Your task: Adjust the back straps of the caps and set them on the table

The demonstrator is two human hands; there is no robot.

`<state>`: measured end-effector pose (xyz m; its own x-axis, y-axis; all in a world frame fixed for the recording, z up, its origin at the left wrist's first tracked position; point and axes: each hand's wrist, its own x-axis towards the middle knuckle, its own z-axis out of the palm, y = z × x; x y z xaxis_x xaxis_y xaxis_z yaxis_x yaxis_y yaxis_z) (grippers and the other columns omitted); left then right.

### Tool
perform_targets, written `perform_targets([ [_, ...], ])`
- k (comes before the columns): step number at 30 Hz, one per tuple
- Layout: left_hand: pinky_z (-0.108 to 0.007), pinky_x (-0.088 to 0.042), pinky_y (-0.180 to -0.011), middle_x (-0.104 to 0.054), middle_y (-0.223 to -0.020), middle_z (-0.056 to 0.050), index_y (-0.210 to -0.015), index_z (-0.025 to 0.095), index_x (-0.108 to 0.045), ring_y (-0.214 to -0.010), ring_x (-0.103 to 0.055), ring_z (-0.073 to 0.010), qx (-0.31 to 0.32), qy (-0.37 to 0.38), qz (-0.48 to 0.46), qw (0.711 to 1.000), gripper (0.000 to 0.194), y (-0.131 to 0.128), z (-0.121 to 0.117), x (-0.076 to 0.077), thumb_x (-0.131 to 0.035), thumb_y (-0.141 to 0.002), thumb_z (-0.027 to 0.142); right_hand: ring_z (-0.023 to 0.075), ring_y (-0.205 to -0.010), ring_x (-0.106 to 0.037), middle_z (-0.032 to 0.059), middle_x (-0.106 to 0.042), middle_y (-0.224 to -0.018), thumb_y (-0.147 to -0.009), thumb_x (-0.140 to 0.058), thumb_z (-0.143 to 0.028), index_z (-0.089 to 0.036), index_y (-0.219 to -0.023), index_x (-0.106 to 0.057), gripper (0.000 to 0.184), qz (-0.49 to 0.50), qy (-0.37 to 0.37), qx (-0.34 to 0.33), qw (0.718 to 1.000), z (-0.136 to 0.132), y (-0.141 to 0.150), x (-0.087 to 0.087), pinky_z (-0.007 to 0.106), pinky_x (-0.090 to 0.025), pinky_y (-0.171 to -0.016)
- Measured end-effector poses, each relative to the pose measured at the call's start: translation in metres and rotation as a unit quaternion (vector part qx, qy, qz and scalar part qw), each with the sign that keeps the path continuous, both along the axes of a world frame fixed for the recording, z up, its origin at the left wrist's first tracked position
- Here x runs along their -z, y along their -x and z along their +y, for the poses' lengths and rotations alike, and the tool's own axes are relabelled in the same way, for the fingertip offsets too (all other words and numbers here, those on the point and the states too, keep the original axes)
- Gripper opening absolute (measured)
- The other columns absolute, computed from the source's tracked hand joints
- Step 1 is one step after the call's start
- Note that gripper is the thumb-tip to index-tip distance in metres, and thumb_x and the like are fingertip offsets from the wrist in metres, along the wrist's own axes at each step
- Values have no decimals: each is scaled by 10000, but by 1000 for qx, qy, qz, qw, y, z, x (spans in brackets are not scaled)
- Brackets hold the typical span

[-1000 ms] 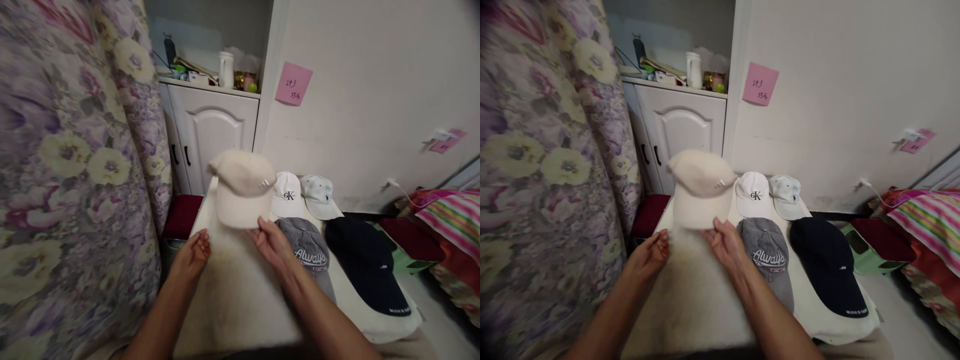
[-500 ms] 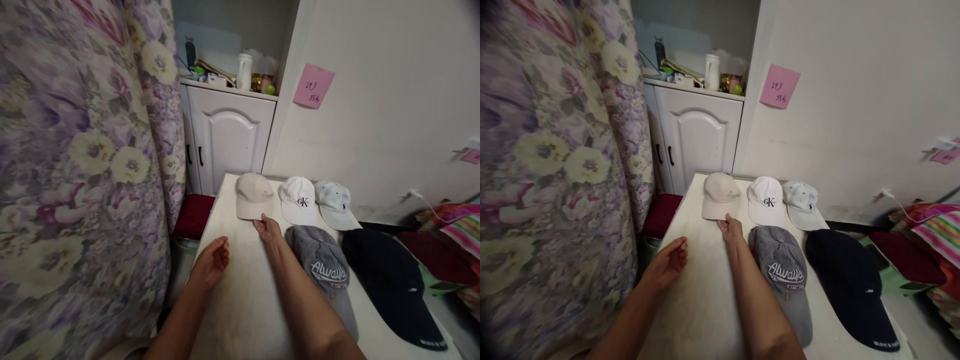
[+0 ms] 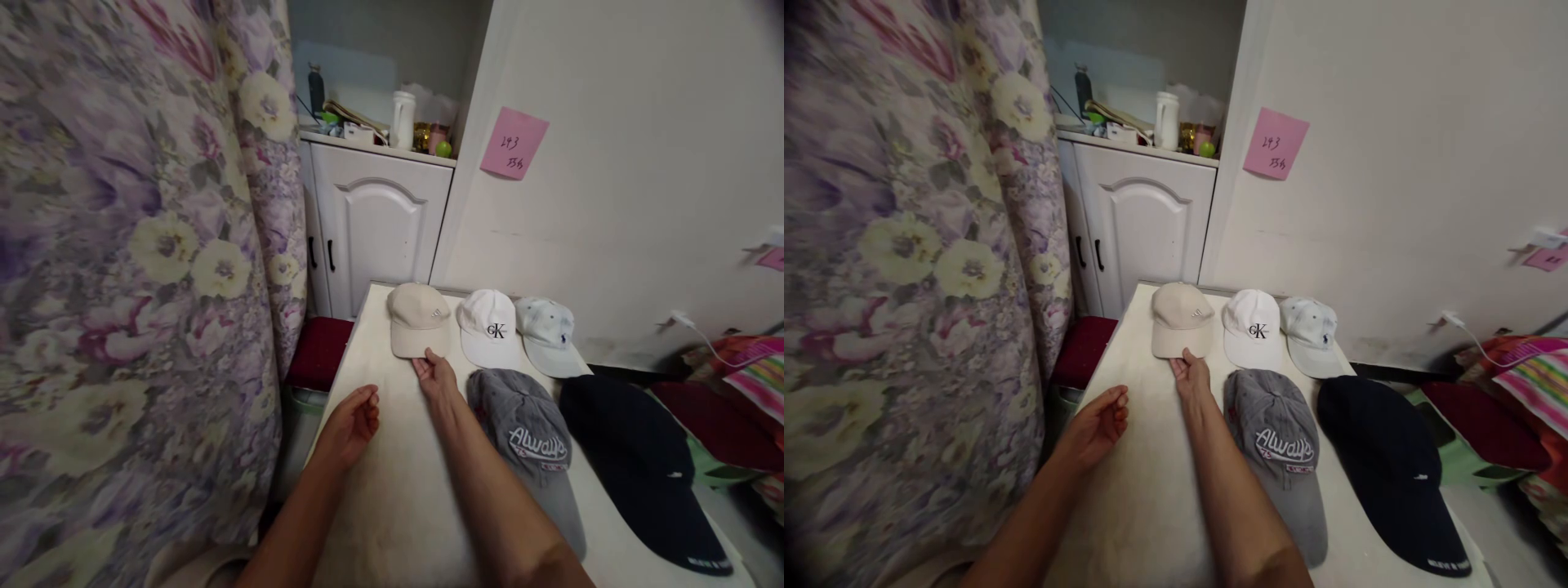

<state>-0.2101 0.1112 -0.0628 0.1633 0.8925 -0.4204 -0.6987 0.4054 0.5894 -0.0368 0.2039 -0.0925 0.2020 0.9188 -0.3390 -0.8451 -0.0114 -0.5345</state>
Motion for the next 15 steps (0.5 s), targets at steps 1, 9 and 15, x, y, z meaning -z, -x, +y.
perform_targets([
  [1, -151, -445, -379, -591, -582, 34, -817, 136, -616, -411, -553, -72, -2, 0, 0, 1000, 95, 1, 0, 0, -595, -861, 53, 117, -712, -709, -42, -711, -726, -833, -673, -30, -187, -834, -607, 170, 3, -11, 1, 1000, -4, 0, -4, 272, -616, -727],
  [9, -152, -434, -375, -581, -562, 38, -803, 139, -607, -402, -542, -73, -11, 4, 4, 1000, 98, 2, 6, 4, -592, -842, 50, 152, -698, -734, 13, -777, -797, -732, -743, -67, -173, -801, -667, 147, 7, -60, -22, 998, -65, -5, -25, 254, -630, -646],
  [15, -152, -426, -385, -578, -566, 35, -797, 134, -610, -415, -543, -74, -9, -3, 7, 1000, 103, -1, 3, 3, -581, -845, 47, 162, -656, -734, 33, -789, -819, -697, -755, -64, -156, -804, -691, 155, 4, -72, -38, 997, -99, -16, -37, 257, -640, -604],
])
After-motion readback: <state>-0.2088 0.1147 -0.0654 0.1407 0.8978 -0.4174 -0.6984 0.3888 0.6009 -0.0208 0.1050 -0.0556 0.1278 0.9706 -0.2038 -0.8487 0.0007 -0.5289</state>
